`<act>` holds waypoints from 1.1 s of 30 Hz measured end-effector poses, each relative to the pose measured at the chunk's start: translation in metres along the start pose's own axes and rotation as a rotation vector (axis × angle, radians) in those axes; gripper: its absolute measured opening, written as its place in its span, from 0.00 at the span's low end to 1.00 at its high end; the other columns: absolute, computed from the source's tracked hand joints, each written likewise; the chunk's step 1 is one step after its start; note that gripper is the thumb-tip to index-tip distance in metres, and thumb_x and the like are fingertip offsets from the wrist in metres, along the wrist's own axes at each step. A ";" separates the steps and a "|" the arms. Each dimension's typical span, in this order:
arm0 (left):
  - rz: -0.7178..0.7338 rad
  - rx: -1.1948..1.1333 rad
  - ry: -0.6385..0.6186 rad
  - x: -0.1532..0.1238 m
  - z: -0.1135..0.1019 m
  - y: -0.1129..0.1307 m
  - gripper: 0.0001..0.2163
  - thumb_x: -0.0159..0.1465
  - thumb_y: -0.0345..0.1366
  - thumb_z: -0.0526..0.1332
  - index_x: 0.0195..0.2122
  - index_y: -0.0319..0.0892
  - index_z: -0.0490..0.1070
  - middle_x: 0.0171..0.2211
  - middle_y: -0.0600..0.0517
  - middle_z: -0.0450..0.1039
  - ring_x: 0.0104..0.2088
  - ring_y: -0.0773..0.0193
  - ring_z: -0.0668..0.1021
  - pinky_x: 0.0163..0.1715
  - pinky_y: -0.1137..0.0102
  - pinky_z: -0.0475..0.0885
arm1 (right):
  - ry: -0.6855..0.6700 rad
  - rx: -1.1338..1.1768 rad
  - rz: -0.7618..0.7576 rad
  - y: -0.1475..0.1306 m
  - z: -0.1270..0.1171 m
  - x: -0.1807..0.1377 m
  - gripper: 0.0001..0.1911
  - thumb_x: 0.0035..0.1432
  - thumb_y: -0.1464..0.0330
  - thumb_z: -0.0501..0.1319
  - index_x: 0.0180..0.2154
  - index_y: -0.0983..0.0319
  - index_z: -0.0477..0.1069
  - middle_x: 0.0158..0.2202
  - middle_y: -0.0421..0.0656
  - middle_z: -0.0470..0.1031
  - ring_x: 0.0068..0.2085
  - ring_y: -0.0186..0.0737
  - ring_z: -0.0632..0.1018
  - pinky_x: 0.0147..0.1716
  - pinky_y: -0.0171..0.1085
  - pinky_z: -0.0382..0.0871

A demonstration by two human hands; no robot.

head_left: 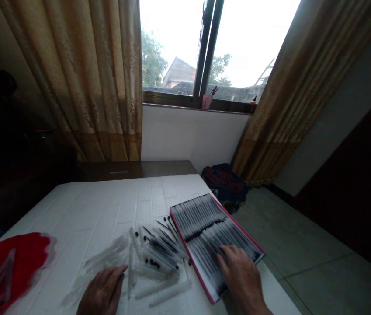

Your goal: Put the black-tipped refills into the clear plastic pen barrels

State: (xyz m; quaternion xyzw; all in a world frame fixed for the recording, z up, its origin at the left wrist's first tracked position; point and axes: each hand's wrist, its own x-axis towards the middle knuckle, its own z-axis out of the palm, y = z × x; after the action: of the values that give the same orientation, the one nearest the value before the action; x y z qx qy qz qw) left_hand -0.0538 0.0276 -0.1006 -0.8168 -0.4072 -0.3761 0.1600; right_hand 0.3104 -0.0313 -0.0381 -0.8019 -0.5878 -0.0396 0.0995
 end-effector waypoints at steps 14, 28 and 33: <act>-0.004 0.021 -0.002 -0.002 0.000 -0.002 0.14 0.68 0.42 0.49 0.45 0.46 0.71 0.35 0.52 0.76 0.35 0.64 0.78 0.38 0.71 0.74 | -0.073 -0.171 0.064 0.000 -0.005 -0.008 0.04 0.56 0.71 0.60 0.34 0.60 0.74 0.35 0.47 0.78 0.40 0.49 0.77 0.36 0.41 0.64; -0.023 0.017 -0.002 0.001 -0.005 0.002 0.14 0.68 0.41 0.48 0.44 0.46 0.71 0.35 0.52 0.76 0.35 0.64 0.79 0.37 0.71 0.75 | -0.069 -0.149 0.014 -0.002 -0.005 -0.009 0.06 0.58 0.73 0.57 0.32 0.62 0.73 0.33 0.48 0.78 0.39 0.50 0.77 0.35 0.42 0.64; 0.015 0.009 0.011 0.003 -0.006 0.004 0.13 0.68 0.39 0.48 0.44 0.45 0.70 0.34 0.51 0.76 0.34 0.64 0.78 0.37 0.71 0.74 | 0.057 0.058 -0.163 -0.018 -0.006 -0.018 0.05 0.57 0.72 0.58 0.32 0.58 0.71 0.34 0.45 0.77 0.39 0.47 0.76 0.37 0.39 0.63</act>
State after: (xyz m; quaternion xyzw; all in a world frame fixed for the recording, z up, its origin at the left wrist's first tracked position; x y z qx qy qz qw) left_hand -0.0526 0.0235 -0.0936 -0.8171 -0.4018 -0.3773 0.1690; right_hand 0.2879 -0.0440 -0.0332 -0.7467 -0.6490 -0.0531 0.1357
